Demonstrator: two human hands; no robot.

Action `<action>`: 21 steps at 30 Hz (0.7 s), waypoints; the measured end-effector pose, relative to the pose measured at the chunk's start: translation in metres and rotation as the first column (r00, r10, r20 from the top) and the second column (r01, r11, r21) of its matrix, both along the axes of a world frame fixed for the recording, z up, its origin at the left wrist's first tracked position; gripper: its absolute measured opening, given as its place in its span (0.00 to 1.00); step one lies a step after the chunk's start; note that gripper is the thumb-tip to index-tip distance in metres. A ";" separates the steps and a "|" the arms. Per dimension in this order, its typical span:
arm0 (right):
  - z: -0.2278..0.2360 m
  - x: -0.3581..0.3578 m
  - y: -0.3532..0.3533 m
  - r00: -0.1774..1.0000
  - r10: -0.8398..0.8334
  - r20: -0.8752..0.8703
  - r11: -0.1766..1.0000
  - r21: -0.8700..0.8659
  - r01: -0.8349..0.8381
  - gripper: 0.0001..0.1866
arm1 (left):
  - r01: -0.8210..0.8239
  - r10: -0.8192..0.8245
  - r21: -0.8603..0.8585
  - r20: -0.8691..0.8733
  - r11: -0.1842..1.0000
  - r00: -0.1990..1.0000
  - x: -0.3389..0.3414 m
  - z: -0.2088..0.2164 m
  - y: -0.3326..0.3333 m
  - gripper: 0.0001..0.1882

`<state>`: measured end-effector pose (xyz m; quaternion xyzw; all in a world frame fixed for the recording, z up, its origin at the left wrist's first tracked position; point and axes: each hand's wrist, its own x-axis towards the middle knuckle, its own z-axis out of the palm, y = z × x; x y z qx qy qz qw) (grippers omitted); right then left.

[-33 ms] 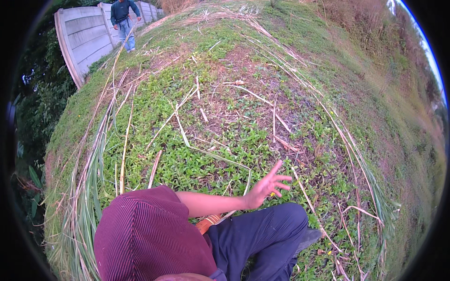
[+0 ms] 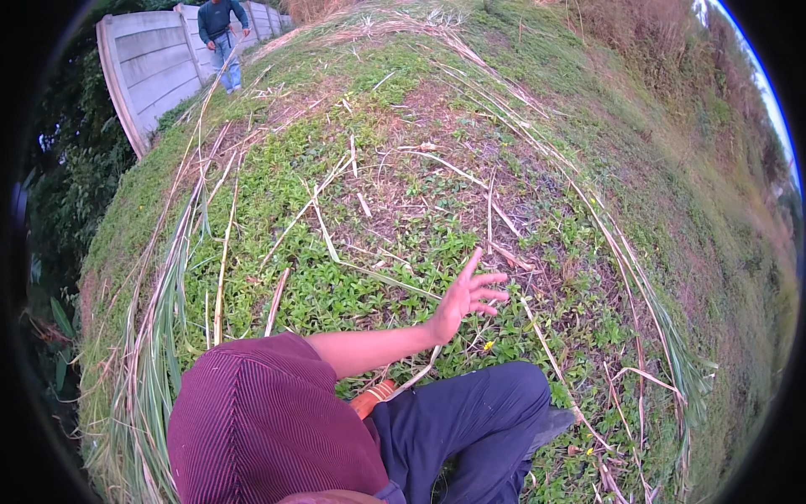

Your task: The person sits on the ground and uses a machete to strip and cut long, thin sticks. They repeatedly scrape the surface of the sticks with the blade and chop them into shorter segments, discarding the pieces onto the surrounding grass.

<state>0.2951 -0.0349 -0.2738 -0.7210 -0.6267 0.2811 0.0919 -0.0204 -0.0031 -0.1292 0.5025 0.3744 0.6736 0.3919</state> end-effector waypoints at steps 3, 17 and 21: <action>-0.001 0.001 0.005 1.000 0.003 -0.007 1.000 0.010 -0.003 0.33 | -0.213 0.209 0.015 0.132 0.977 0.969 -0.053 0.054 0.019 0.52; 0.012 -0.012 0.040 0.999 0.024 -0.034 0.998 0.058 -0.022 0.33 | 0.293 -0.400 -0.347 -0.905 0.891 0.147 -0.001 0.012 0.017 0.53; 0.007 -0.036 0.035 0.994 0.090 -0.068 0.996 0.032 -0.088 0.33 | 0.136 -0.493 -0.475 -0.848 0.869 0.195 0.041 -0.036 -0.042 0.73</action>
